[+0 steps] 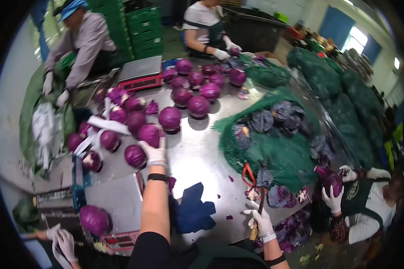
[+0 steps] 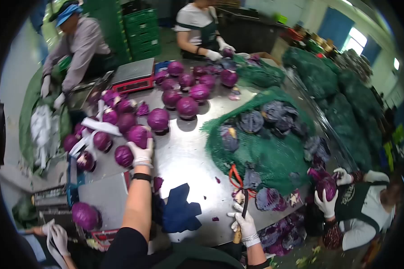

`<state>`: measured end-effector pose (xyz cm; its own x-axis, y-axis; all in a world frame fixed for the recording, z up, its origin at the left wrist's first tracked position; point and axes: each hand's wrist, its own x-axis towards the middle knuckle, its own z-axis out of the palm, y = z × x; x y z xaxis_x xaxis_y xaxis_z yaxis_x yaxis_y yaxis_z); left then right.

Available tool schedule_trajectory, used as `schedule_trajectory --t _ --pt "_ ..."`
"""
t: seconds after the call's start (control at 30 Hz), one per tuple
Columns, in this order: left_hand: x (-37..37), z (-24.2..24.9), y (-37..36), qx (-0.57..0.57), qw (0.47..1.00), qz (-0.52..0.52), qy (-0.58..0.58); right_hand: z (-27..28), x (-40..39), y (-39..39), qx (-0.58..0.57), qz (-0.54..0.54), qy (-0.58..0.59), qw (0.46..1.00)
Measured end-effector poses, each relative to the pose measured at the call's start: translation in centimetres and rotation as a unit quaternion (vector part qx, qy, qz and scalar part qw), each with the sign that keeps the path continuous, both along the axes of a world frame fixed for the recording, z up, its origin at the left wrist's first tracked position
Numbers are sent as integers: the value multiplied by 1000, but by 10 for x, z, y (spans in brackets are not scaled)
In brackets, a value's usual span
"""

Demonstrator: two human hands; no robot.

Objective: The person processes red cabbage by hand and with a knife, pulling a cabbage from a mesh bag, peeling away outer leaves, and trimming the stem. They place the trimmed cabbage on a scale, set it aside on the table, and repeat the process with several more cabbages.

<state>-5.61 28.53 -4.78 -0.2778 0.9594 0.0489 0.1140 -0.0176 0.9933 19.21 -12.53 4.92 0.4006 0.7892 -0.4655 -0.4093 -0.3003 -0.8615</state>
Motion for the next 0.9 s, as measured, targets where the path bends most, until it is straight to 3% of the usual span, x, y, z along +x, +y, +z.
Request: schedule_trajectory --t 0.03,0.07,0.1,0.13,0.17,0.23,0.3,0.37,0.43,0.47,0.5,0.53,0.57,0.63,0.67,0.7,0.77,0.83,0.87,0.9 --pt "-17 -41 41 -16 999 41 -26 2 12 0 -16 24 -13 1000" --pt "-27 -35 58 -48 905 50 -419 7 26 2 -27 30 -47 998" --pt "-29 -19 64 -82 664 58 -741 21 41 11 -45 27 -96 994" --pt "-23 -5 60 -135 655 63 -741 25 57 20 -37 7 -113 993" --pt "-1 16 40 -146 751 4 -644 31 73 34 -28 -11 -130 991" --pt "53 60 -6 -193 870 -178 -417 47 94 83 -10 -25 -139 990" --pt "110 39 -29 -237 865 -305 -319 47 106 143 -8 -22 -141 990" --pt "168 62 -67 -177 890 -331 -259 26 118 205 -13 -38 -165 986" --pt "205 40 -58 -165 896 -375 -169 15 118 260 -65 -29 -260 963" --pt "220 31 -57 -118 885 -414 -177 -22 126 282 -74 -24 -350 934" --pt "234 -3 -54 -73 907 -389 -148 -51 133 301 -82 -19 -436 896" --pt "236 -2 -54 -42 937 -343 -58 -42 126 303 -164 42 -482 860" --pt "236 -1 -54 -11 955 -293 33 -45 120 303 -173 -4 -495 851" --pt "219 -5 -44 -25 963 -265 49 -36 122 287 -121 -32 -271 954" --pt "212 -16 -35 28 966 -256 4 -43 130 281 -72 -46 -229 970" --pt "201 -27 -33 -15 968 -250 31 -48 139 270 -59 -53 -168 983" --pt "193 -53 -19 -130 949 -279 -70 -84 167 252 -3 -82 -24 996" --pt "205 -25 -34 43 959 -243 138 -102 176 239 66 -124 84 986" --pt "210 39 -57 226 912 -171 296 -110 180 237 65 -132 136 980" --pt "213 79 -70 319 874 -204 304 -108 180 236 66 -138 136 979"
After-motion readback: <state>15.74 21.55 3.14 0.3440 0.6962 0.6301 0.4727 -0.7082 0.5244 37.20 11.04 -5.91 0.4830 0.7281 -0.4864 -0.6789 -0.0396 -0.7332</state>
